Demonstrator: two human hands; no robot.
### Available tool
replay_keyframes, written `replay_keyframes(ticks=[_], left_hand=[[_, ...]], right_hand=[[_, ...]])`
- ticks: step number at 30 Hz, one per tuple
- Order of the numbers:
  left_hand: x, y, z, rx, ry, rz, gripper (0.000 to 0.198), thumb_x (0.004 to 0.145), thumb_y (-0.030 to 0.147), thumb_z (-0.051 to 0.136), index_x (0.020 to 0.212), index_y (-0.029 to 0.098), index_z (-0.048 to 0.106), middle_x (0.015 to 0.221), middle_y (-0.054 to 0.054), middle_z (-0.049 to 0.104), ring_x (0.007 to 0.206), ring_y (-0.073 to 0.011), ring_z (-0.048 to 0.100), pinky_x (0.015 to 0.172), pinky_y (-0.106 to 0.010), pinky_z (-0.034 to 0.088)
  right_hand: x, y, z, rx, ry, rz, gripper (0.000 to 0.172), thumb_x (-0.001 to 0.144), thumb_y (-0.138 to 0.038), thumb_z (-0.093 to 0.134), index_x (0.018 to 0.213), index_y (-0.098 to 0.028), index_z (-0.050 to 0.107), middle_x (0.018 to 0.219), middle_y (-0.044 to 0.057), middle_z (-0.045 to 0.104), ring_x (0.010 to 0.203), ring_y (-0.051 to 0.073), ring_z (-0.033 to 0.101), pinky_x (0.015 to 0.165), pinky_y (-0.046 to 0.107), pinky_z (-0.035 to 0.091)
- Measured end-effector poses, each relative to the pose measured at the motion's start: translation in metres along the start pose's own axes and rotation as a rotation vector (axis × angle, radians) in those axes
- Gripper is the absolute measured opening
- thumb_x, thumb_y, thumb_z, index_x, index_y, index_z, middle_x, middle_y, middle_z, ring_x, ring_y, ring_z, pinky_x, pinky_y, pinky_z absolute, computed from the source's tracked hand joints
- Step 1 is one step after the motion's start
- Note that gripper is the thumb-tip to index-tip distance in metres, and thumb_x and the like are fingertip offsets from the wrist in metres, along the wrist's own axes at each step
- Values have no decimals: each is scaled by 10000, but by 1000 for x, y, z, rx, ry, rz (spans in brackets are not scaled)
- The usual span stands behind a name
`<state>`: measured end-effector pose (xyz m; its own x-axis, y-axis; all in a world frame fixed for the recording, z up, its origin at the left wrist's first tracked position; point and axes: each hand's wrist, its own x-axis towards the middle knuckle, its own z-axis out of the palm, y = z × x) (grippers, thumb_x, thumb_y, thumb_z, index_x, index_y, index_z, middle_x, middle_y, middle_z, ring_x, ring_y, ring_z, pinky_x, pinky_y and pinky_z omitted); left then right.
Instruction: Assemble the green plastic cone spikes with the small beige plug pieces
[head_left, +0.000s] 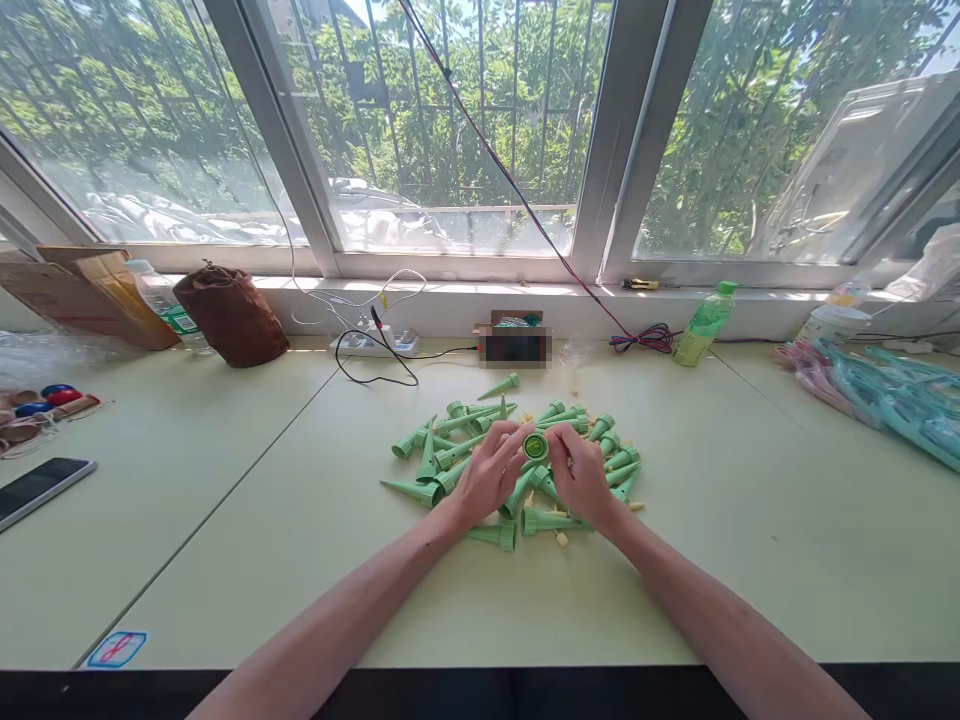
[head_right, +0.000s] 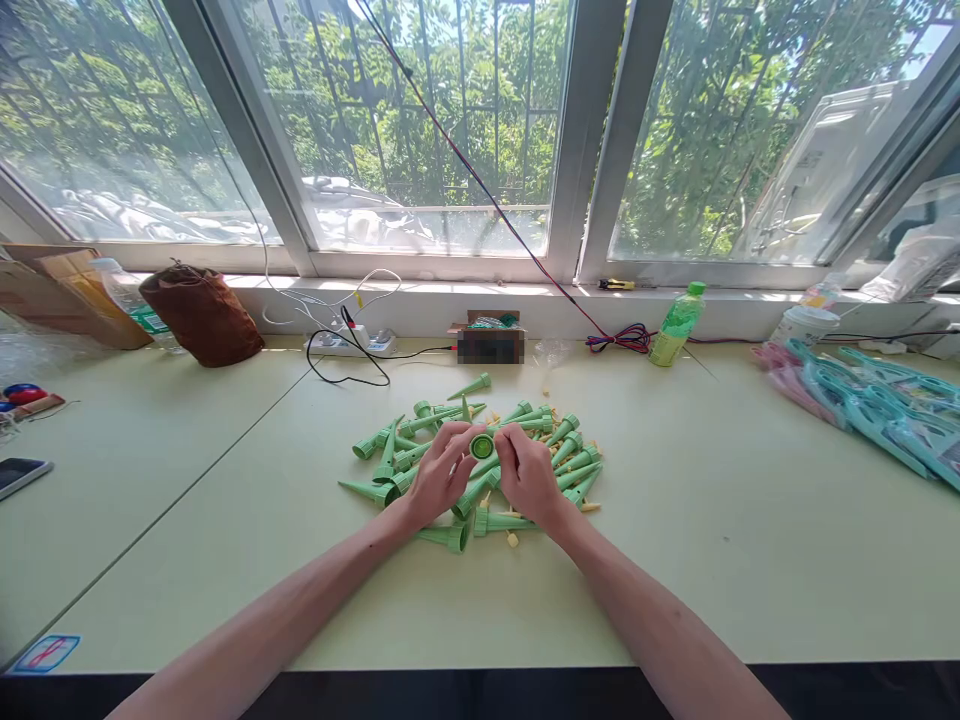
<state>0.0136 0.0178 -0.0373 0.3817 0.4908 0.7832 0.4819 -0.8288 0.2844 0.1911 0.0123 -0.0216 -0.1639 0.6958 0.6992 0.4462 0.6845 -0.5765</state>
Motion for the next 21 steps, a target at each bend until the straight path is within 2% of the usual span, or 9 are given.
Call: replay_keyframes(ticks=[6,10,12,15,18,21], left_hand=[[2,-2,-2,28,4,36,445,1000,153,378,1425,277,422,1091,-78,484,649,-77,508,567,-225,479],[3,0,1,23,8,-71,394,1011,191,376,1387,274,458,1121,-80,502,658,-79,512,596,-232,482],[4,1,3,-21,43,-172,334,1015,236,395,1336,238,483,1109,-85,533,661,-85,517,600,-230,479],[8,2,4,-121,78,-351,269,1028,331,373,1083,177,586,901,-49,590,651,-109,518,620,-244,470],[10,4,4,-262,24,-483,490,1037,441,279,754,162,565,638,-7,529,589,-122,495,613,-261,444],[10,4,7,-484,-49,-655,575,999,579,277,670,166,504,543,15,471,504,-115,466,517,-250,398]], right_hand=[[0,1,1,0,5,-5,272,1025,-300,362,787,-225,469,555,-57,395,471,124,332,493,247,313],[-1,1,2,5,33,34,249,1020,-288,378,810,-222,493,570,-50,426,477,124,358,503,246,325],[-1,0,2,15,53,56,238,1021,-291,385,822,-221,496,585,-46,442,485,124,382,512,244,342],[-1,1,1,24,70,79,236,1024,-304,386,832,-223,496,599,-41,461,503,128,415,530,246,366],[0,2,1,31,38,65,248,1029,-306,377,833,-222,504,602,-37,469,514,130,426,545,252,375],[0,2,2,51,-31,33,254,1030,-296,379,829,-218,514,619,-30,487,538,132,439,565,255,381]])
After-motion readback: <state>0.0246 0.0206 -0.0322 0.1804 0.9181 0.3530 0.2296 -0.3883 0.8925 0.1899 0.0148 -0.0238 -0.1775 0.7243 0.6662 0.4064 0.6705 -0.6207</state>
